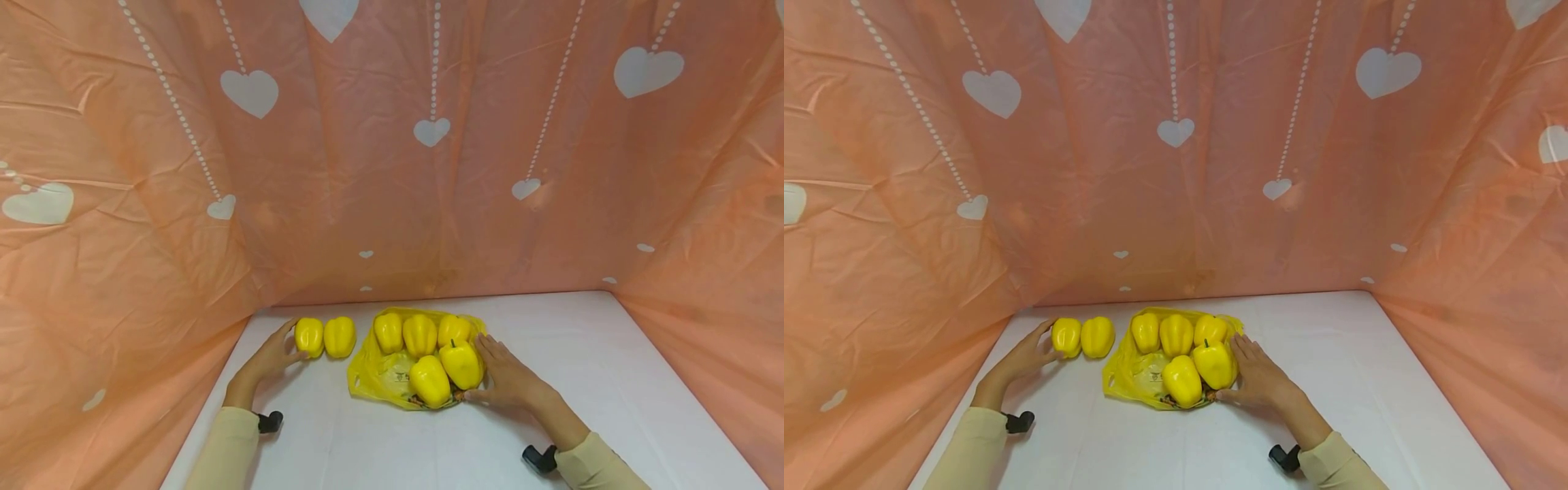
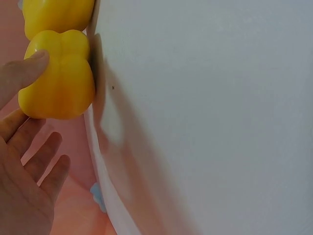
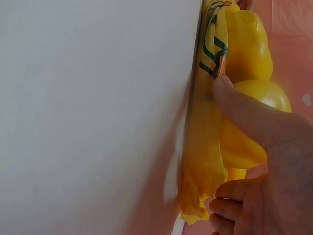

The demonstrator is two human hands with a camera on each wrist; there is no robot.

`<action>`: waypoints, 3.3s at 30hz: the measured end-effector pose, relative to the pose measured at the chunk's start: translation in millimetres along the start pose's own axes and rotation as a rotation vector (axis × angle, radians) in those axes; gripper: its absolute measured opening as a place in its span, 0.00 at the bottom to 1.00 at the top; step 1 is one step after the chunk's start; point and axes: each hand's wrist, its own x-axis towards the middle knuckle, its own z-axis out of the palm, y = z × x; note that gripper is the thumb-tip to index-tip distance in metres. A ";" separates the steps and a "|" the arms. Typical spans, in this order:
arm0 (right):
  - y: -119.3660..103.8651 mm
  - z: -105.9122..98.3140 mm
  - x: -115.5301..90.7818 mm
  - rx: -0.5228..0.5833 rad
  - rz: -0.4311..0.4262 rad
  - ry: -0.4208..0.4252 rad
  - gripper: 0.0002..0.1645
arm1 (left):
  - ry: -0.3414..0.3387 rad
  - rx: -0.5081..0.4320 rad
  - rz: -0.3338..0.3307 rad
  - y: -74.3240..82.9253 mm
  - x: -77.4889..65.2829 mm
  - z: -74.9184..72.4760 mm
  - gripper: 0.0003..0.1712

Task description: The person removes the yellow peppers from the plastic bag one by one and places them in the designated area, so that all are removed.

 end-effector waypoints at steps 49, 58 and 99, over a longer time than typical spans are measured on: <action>-4.1 2.4 0.4 0.000 -0.013 0.017 0.74 | 0.147 0.041 0.139 109.2 -26.0 41.8 0.50; -5.0 2.7 -0.4 0.005 -0.012 0.011 0.74 | 0.120 0.074 0.203 127.5 -30.0 57.1 0.50; -4.9 3.8 -2.7 0.010 -0.007 0.012 0.73 | 0.067 0.180 0.242 202.6 -37.3 136.2 0.49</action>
